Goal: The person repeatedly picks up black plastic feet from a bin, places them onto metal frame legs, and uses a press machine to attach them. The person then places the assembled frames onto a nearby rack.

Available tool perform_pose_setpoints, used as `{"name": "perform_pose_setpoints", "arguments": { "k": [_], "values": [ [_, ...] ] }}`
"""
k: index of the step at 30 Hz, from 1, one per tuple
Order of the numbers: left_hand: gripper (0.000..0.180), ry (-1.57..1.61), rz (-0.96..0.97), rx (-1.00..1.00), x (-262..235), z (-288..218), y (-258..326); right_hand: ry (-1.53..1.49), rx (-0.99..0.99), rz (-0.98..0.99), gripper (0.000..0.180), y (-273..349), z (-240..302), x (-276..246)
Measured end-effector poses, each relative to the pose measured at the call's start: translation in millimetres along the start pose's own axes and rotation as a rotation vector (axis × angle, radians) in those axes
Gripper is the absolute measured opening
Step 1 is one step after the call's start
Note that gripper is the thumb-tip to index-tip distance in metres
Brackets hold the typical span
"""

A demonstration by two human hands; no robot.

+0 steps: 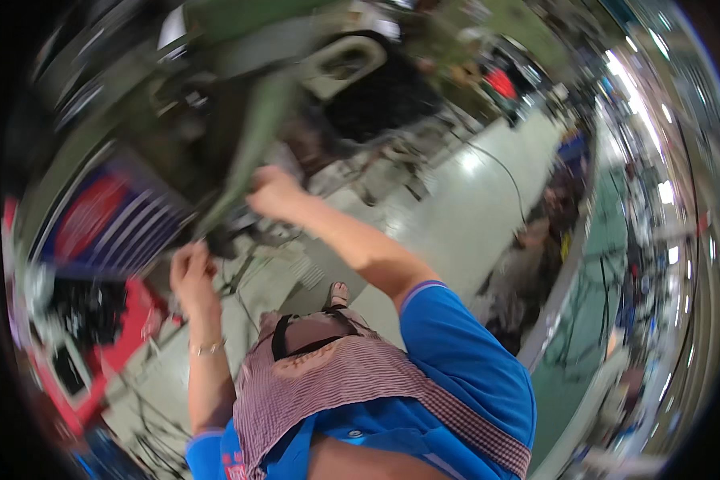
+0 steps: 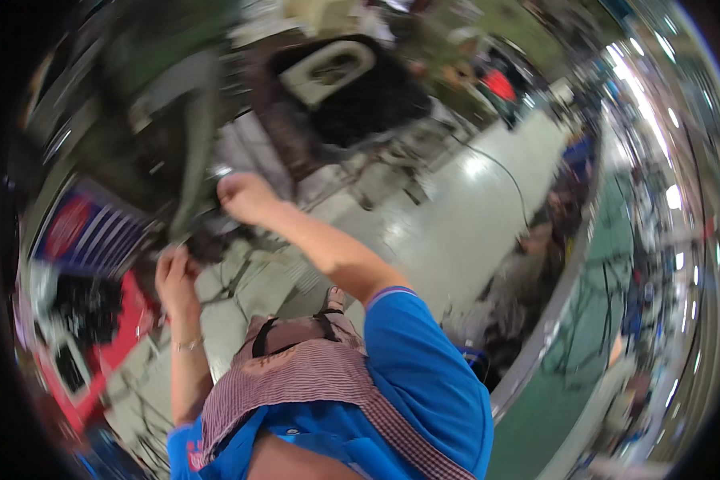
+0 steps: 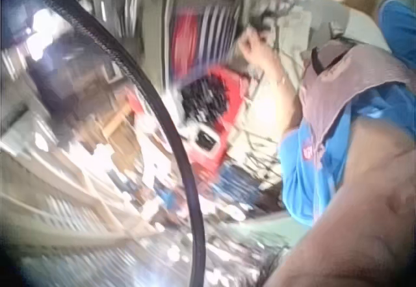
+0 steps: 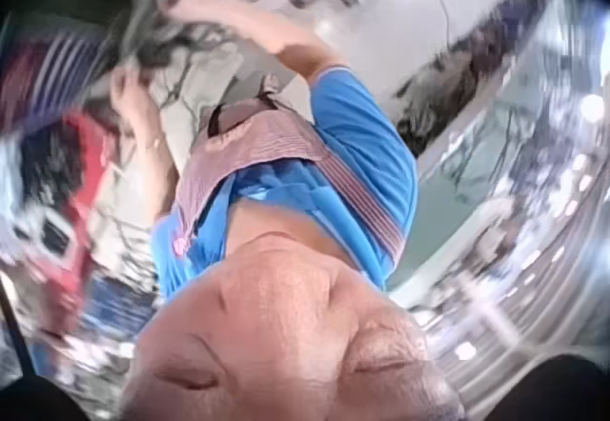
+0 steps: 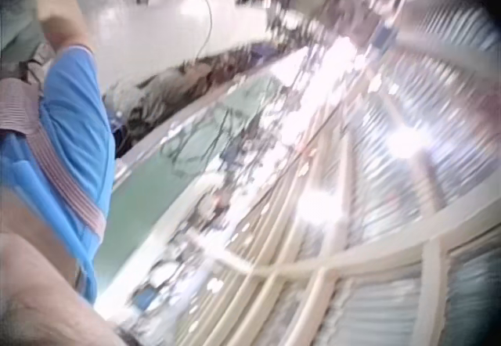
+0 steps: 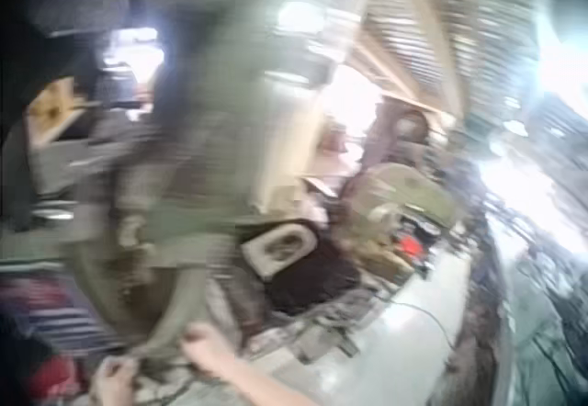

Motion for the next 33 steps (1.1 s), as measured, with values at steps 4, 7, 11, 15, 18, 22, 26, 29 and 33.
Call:
{"name": "perform_pose_setpoints", "arguments": {
  "k": [4,7,11,15,18,22,26,29,33],
  "values": [
    [0.011,0.260,0.048,-0.036,-3,14,14,0.184,-0.364,-0.279,0.005,19,-83,-21],
    [0.013,0.414,-0.069,-0.185,-15,38,18,0.119,-0.323,-0.291,0.006,53,-140,-69],
    [0.014,0.259,-0.233,-0.439,-40,131,34,0.023,-0.127,-0.220,0.007,114,-198,-136],
    [0.010,0.049,0.018,-0.473,153,167,57,-0.083,0.114,-0.211,0.012,167,-267,-175],
    [0.014,-0.247,0.417,-0.257,270,175,31,-0.255,0.309,-0.151,0.015,193,-302,-192],
    [0.015,-0.585,0.710,-0.051,399,186,-29,-0.308,0.420,-0.214,0.013,224,-344,-211],
    [0.028,-0.730,0.557,-0.098,452,245,-116,-0.384,0.520,-0.297,0.010,251,-373,-244],
    [0.040,-0.904,0.525,-0.063,476,295,-152,-0.444,0.590,-0.412,0.009,262,-401,-278],
    [0.042,-1.232,0.575,0.102,494,332,-182,-0.378,0.628,-0.541,0.009,265,-431,-353]
  ]
}}
Point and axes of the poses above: each hand's wrist, its own y-axis away from the middle knuckle, its own x-axis out of the palm, z = x × y, the point moved 3 cm from there along -y, towards the middle knuckle, and after that the axes turned 11 degrees about y, right-handed, at the moved point
